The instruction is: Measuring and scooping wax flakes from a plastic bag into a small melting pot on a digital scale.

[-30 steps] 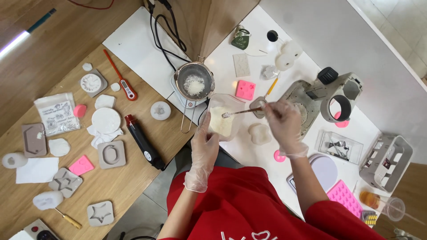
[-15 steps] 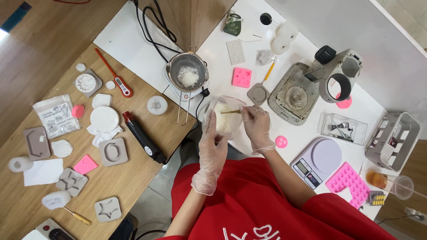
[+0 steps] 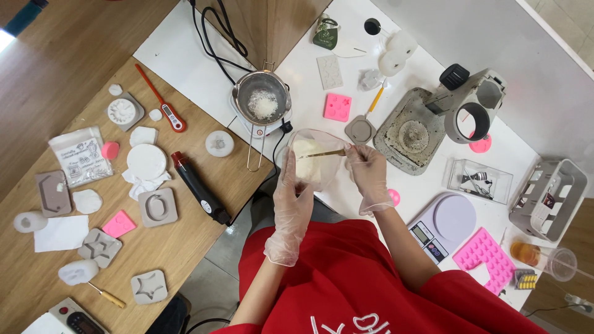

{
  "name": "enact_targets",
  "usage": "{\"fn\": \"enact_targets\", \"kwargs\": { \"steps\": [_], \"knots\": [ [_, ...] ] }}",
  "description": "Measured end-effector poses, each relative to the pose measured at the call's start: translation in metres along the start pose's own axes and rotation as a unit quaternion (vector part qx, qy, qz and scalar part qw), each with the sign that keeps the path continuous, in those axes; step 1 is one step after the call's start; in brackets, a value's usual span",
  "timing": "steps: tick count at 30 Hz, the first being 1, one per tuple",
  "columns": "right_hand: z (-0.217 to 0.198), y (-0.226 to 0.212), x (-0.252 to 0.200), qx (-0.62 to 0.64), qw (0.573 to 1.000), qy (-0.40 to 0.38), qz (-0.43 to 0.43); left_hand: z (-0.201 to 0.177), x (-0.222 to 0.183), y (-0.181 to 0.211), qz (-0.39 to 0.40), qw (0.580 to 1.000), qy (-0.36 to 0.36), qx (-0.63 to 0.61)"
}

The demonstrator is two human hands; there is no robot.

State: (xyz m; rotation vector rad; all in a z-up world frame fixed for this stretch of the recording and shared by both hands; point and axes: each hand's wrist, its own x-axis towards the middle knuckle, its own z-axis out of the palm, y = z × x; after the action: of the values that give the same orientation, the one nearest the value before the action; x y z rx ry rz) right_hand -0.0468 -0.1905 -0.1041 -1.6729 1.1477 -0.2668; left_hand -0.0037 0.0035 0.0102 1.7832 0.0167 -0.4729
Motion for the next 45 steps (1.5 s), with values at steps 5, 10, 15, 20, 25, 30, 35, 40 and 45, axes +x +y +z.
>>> {"fn": "enact_targets", "kwargs": {
  "steps": [5, 10, 15, 20, 25, 30, 35, 40, 45],
  "knots": [
    [-0.014, -0.028, -0.017, 0.013, 0.998, 0.011, -0.057, -0.004, 0.007, 0.008, -0.002, 1.0, 0.012, -0.014],
    [-0.024, -0.043, -0.021, 0.008, 0.997, 0.022, -0.072, -0.007, 0.023, 0.002, -0.059, 0.997, 0.016, -0.053],
    [-0.029, -0.055, -0.015, 0.002, 0.997, 0.029, -0.076, 0.004, 0.054, -0.047, -0.127, 0.987, 0.027, -0.093],
    [-0.027, -0.069, 0.0, -0.008, 0.995, 0.031, -0.096, -0.006, 0.066, -0.018, -0.157, 0.984, 0.041, -0.076],
    [-0.022, -0.097, 0.01, -0.029, 0.993, 0.03, -0.111, -0.018, 0.081, -0.003, -0.202, 0.978, 0.035, -0.034],
    [0.004, -0.131, 0.033, -0.037, 0.987, 0.019, -0.156, -0.024, 0.085, 0.011, -0.221, 0.974, 0.021, -0.032],
    [0.05, -0.149, 0.066, -0.018, 0.984, -0.015, -0.179, -0.028, 0.073, 0.028, -0.232, 0.971, 0.015, -0.06],
    [0.095, -0.148, 0.077, -0.049, 0.942, -0.04, -0.331, -0.027, 0.062, 0.034, -0.242, 0.967, 0.021, -0.082],
    [0.117, -0.15, 0.078, -0.253, 0.656, 0.031, -0.711, -0.022, 0.058, 0.022, -0.156, 0.976, 0.043, -0.143]
  ]
}}
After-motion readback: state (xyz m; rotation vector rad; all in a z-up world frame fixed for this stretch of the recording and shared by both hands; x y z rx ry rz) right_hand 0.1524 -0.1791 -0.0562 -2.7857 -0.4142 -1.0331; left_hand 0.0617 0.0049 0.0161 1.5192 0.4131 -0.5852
